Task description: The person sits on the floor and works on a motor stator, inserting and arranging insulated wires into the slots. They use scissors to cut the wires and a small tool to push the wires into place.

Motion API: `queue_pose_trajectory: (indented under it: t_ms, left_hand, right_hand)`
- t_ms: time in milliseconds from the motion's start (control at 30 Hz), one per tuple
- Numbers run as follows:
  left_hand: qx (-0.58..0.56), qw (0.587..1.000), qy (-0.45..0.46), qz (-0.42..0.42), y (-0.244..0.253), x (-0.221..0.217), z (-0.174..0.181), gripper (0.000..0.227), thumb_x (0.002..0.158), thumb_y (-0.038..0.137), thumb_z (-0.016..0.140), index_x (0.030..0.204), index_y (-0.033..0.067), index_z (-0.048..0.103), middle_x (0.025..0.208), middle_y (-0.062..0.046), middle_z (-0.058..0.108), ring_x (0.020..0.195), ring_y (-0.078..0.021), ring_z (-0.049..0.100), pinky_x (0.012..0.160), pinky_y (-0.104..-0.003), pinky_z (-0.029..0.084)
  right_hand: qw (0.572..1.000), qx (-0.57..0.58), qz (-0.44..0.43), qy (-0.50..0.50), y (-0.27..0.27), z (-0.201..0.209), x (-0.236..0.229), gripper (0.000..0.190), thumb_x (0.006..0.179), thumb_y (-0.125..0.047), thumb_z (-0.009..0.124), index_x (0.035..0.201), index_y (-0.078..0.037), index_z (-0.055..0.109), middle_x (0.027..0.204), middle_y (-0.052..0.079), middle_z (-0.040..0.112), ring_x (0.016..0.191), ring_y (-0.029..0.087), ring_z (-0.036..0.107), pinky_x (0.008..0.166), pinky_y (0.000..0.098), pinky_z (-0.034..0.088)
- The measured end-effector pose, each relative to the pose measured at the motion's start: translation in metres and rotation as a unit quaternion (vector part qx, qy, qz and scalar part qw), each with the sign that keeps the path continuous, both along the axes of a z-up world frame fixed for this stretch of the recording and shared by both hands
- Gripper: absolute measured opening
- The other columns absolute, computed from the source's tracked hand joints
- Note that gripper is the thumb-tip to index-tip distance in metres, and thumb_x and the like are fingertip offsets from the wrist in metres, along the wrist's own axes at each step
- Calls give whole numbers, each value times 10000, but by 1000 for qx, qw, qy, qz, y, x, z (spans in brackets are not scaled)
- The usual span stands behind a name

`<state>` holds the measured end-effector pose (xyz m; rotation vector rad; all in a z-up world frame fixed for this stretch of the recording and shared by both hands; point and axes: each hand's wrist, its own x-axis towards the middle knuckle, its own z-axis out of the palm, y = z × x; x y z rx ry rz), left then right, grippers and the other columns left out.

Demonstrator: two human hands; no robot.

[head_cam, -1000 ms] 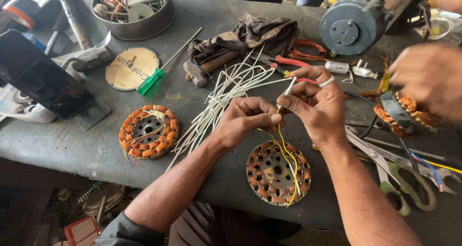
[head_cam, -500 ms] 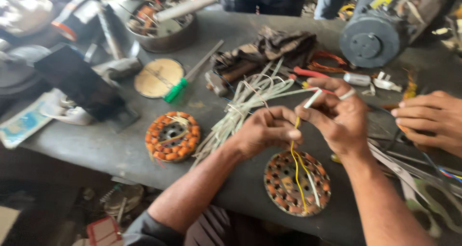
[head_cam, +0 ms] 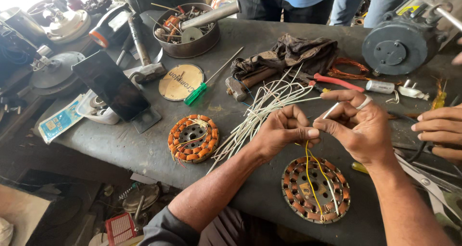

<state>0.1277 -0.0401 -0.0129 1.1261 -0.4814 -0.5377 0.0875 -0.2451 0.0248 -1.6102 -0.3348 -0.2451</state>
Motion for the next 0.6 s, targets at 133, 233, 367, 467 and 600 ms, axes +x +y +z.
queue_pose_trajectory:
  t_ms: [133,233,367,467,600]
  left_hand:
    - [-33,999,-18,8,-6,-1,-3,298,910,78,810,1000,47,527,897,-96,718,858,-168,734,767,-327,615]
    - [-21,997,-76,28,-6,-3,-2,306,939,75,779,1086,48,512,933,-98,715,901,-173,734,795,-332,616]
    - [-12,997,-78,7,-2,-5,4,375,984,66,714,1264,45,466,932,-131,740,921,-186,736,822,-333,598]
    - [1,995,-98,6,0,-8,6,431,1003,48,696,1353,31,444,954,-137,740,945,-181,728,846,-335,589]
    - [17,990,-143,13,-3,-14,5,503,998,44,705,1410,28,416,959,-137,751,957,-166,723,864,-321,577]
  right_hand:
    - [999,27,7,30,-3,-6,1,472,823,-18,814,1268,-19,658,816,60,720,725,96,678,665,222,526]
    - [992,77,1,98,-3,-12,4,313,799,-29,816,1093,-26,711,831,58,726,736,109,700,688,252,583]
    - [983,119,14,138,-7,-19,5,119,828,-62,822,898,-28,732,799,83,746,707,142,690,653,287,571]
    - [979,129,39,151,-12,-25,6,118,834,-80,831,846,-39,721,771,89,735,678,148,668,635,296,551]
    - [982,87,19,165,-17,-37,10,119,772,-76,832,840,-52,738,779,67,739,696,125,677,692,272,550]
